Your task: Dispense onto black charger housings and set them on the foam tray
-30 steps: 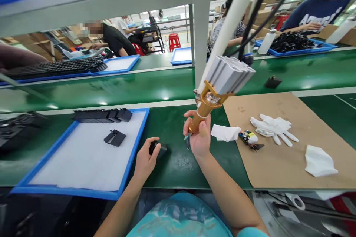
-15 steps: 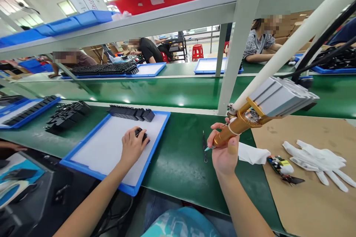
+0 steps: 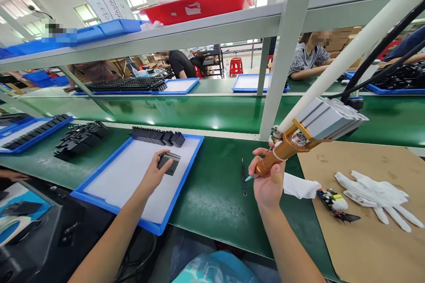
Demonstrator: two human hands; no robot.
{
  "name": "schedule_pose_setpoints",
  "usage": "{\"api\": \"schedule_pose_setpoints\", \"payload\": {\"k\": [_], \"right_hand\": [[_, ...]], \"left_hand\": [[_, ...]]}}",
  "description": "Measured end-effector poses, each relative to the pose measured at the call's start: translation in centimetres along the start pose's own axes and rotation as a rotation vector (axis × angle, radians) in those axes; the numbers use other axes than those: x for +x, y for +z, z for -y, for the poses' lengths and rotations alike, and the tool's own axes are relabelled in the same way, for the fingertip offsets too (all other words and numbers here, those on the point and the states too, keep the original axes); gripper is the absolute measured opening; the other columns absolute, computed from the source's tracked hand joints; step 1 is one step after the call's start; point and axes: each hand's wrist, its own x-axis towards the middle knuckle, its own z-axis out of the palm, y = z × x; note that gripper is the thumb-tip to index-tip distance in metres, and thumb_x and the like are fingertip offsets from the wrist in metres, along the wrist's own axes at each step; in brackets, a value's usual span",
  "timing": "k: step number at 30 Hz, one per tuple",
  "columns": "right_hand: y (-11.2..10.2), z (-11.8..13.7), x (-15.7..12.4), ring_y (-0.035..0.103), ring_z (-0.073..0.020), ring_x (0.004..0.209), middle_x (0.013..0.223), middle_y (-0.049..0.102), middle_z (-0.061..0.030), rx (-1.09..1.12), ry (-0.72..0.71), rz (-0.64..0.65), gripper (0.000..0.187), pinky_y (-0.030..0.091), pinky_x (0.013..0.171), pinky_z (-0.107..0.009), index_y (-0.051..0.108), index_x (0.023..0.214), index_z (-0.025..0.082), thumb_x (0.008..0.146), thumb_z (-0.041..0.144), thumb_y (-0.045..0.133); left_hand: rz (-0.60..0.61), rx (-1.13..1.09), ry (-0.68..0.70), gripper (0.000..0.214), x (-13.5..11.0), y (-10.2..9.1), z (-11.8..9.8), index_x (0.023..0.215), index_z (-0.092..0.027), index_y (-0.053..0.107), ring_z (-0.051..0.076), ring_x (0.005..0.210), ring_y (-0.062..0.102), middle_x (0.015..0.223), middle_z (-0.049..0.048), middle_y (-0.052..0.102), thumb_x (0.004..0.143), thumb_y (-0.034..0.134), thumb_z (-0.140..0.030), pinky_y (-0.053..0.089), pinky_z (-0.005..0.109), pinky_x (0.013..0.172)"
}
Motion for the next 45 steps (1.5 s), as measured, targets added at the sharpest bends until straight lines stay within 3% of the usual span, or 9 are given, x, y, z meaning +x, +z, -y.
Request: {"api": "schedule_pose_setpoints", "payload": {"k": [4, 6, 9, 13, 20, 35, 38, 40, 45], "right_hand": [[-0.2, 0.0, 0.2, 0.051, -0.0091, 0.047, 0.091, 0.060, -0.0008, 0.000, -0.010, -0.004, 0.044, 0.038, 0.046, -0.026, 0.053, 0.115, 0.028, 0.082, 0.057, 0.054], [-0.3, -0.1, 0.3, 0.051, -0.0092, 0.047, 0.091, 0.060, -0.0008, -0.002, -0.018, -0.009, 0.044, 0.038, 0.046, -0.026, 0.054, 0.115, 0.027, 0.082, 0.057, 0.055], [-0.3, -0.1, 0.4, 0.050, -0.0094, 0.047, 0.091, 0.060, -0.0006, -0.007, -0.023, -0.017, 0.043, 0.037, 0.045, -0.026, 0.054, 0.115, 0.028, 0.082, 0.056, 0.054], [-0.3, 0.0, 0.4, 0.049, -0.0094, 0.047, 0.091, 0.059, -0.0003, -0.001, -0.012, -0.022, 0.044, 0.037, 0.046, -0.026, 0.053, 0.116, 0.028, 0.082, 0.056, 0.054], [-0.2, 0.0, 0.3, 0.050, -0.0097, 0.048, 0.090, 0.060, -0.0003, -0.007, -0.006, -0.018, 0.044, 0.038, 0.047, -0.026, 0.053, 0.116, 0.028, 0.082, 0.056, 0.053], [-0.3, -0.1, 0.5, 0.049, -0.0097, 0.045, 0.088, 0.060, -0.0004, -0.028, -0.026, -0.017, 0.044, 0.035, 0.044, -0.026, 0.054, 0.115, 0.027, 0.082, 0.056, 0.053], [-0.5, -0.1, 0.5, 0.049, -0.0100, 0.045, 0.088, 0.061, -0.0007, -0.020, -0.018, -0.026, 0.047, 0.035, 0.045, -0.026, 0.054, 0.115, 0.026, 0.080, 0.057, 0.055], [-0.6, -0.2, 0.6, 0.049, -0.0103, 0.045, 0.088, 0.061, -0.0011, -0.022, -0.015, -0.039, 0.049, 0.034, 0.045, -0.026, 0.054, 0.116, 0.026, 0.078, 0.057, 0.055], [-0.6, -0.2, 0.8, 0.048, -0.0116, 0.043, 0.084, 0.061, -0.0007, -0.024, -0.001, -0.079, 0.052, 0.033, 0.045, -0.027, 0.056, 0.113, 0.024, 0.073, 0.058, 0.059]], "left_hand": [[0.166, -0.800, -0.196, 0.047, -2.4, 2.0, -4.6, 0.121, -0.035, 0.049, 0.022, 0.103, 0.059, 0.116, 0.0036, 0.059, 0.081, 0.060, -0.057, 0.051, 0.038, 0.081], [0.272, -1.002, -0.243, 0.046, -3.6, 3.3, -6.3, 0.121, -0.037, 0.049, 0.024, 0.110, 0.057, 0.123, 0.0040, 0.058, 0.082, 0.058, -0.059, 0.050, 0.040, 0.083], [0.360, -1.088, -0.257, 0.046, -4.8, 4.9, -7.7, 0.123, -0.039, 0.049, 0.026, 0.114, 0.057, 0.128, 0.0041, 0.057, 0.083, 0.055, -0.062, 0.049, 0.042, 0.085], [0.385, -1.028, -0.210, 0.053, -5.4, 5.8, -8.1, 0.125, -0.040, 0.048, 0.029, 0.113, 0.058, 0.125, 0.0052, 0.059, 0.079, 0.056, -0.066, 0.051, 0.046, 0.083], [0.391, -0.962, -0.115, 0.057, -5.9, 5.8, -8.1, 0.123, -0.034, 0.048, 0.031, 0.112, 0.059, 0.123, 0.0077, 0.059, 0.077, 0.060, -0.065, 0.048, 0.049, 0.090], [0.260, -0.945, -0.194, 0.046, -5.9, 5.6, -8.8, 0.120, -0.031, 0.051, 0.022, 0.105, 0.062, 0.119, 0.0050, 0.062, 0.081, 0.066, -0.050, 0.052, 0.032, 0.082], [0.235, -0.849, -0.206, 0.048, -4.7, 4.7, -7.4, 0.120, -0.030, 0.052, 0.019, 0.097, 0.063, 0.112, 0.0039, 0.063, 0.079, 0.069, -0.047, 0.051, 0.028, 0.077], [0.184, -0.721, -0.220, 0.049, -3.0, 3.3, -5.4, 0.120, -0.029, 0.051, 0.017, 0.089, 0.062, 0.106, 0.0031, 0.063, 0.078, 0.069, -0.048, 0.051, 0.027, 0.072], [-0.112, 0.055, -0.104, 0.060, 4.5, -3.3, 1.6, 0.128, -0.022, 0.044, 0.021, 0.088, 0.061, 0.101, 0.0068, 0.060, 0.080, 0.056, -0.056, 0.053, 0.037, 0.074]]}}
